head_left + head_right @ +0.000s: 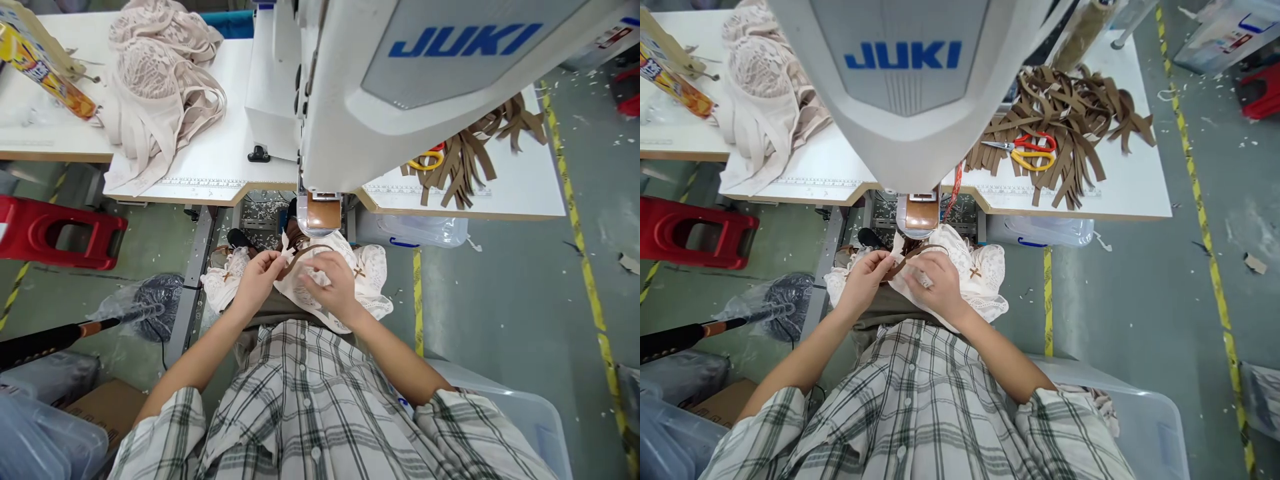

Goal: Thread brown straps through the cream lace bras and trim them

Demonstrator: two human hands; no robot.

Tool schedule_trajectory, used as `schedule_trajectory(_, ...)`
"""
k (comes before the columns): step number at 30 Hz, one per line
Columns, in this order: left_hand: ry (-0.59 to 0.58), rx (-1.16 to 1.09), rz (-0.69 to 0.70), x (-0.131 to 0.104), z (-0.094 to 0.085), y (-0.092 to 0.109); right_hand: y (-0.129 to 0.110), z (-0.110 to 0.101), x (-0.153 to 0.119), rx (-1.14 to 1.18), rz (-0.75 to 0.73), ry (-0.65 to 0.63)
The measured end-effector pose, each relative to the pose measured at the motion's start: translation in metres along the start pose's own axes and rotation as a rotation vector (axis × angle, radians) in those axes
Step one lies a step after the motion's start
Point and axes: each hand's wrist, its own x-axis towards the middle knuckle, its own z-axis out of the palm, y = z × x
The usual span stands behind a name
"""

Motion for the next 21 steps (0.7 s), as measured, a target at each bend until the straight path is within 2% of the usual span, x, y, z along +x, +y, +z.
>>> schedule_trajectory(4, -0.087, -0.033, 0.039, -0.011, 0.003, 0.012, -0.005, -0.005, 0.015, -0.054, 0.047, -0.11)
schedule_trajectory(8, -0.113, -0.037, 0.006, -0.011, 0.006, 0.017, 0.002, -0.005, 0.015, -0.15, -0.025, -0.088)
schedule_trajectory(14, -0.118, 0.197, -0.017, 0.004, 0.012, 0.013, 0.016, 0.005, -0.002, -0.18, -0.132, -0.026)
schedule_trajectory(16, -0.123, 0.272, -0.009, 0.01, 0.013, 0.009, 0.022, 0.003, -0.003, -0.164, -0.177, -0.066)
schedule_trajectory(19, -0.148, 0.271, -0.002, 0.019, 0.011, 0.003, 0.047, -0.022, 0.014, -0.096, -0.183, -0.176)
schedule_trajectory(21, -0.133, 0.271, 0.023, 0.022, 0.008, 0.003, 0.075, -0.059, 0.045, -0.174, -0.101, -0.114)
